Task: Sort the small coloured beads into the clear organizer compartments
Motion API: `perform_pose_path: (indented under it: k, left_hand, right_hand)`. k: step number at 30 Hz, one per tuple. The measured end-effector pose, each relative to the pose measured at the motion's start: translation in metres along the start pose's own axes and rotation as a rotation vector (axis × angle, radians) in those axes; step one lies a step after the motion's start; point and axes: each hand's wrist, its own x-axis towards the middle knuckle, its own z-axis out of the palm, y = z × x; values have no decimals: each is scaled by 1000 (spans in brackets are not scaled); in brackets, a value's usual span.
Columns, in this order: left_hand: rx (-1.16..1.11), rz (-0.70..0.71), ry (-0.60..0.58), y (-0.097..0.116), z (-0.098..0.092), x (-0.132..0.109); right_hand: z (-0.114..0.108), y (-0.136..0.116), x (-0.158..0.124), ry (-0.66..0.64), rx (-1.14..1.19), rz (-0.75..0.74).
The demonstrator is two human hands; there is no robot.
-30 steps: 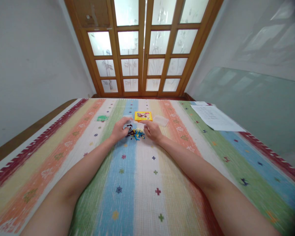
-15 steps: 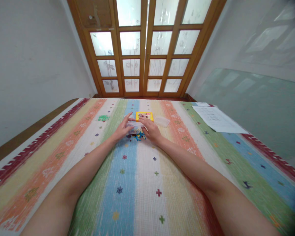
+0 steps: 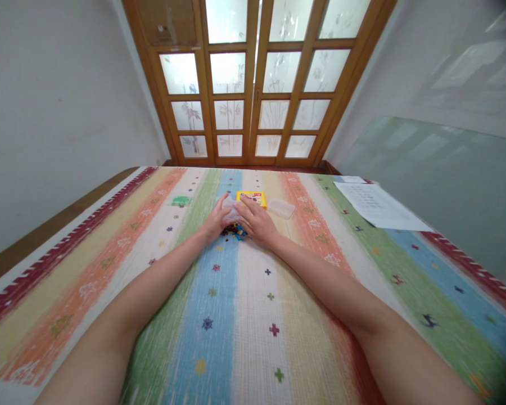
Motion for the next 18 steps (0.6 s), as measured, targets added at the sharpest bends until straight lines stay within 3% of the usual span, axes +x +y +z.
perform_pose_path:
  k: [6, 14, 18]
  left_hand:
    - [138, -16, 243, -10, -18, 14]
    - [316, -34, 697, 16, -83, 35]
    - [550, -78, 749, 24, -95, 41]
  right_hand:
    - [5, 8, -3, 49, 46, 66]
    - [12, 36, -6, 155, 92, 210]
    - [14, 32, -6, 143, 114, 206]
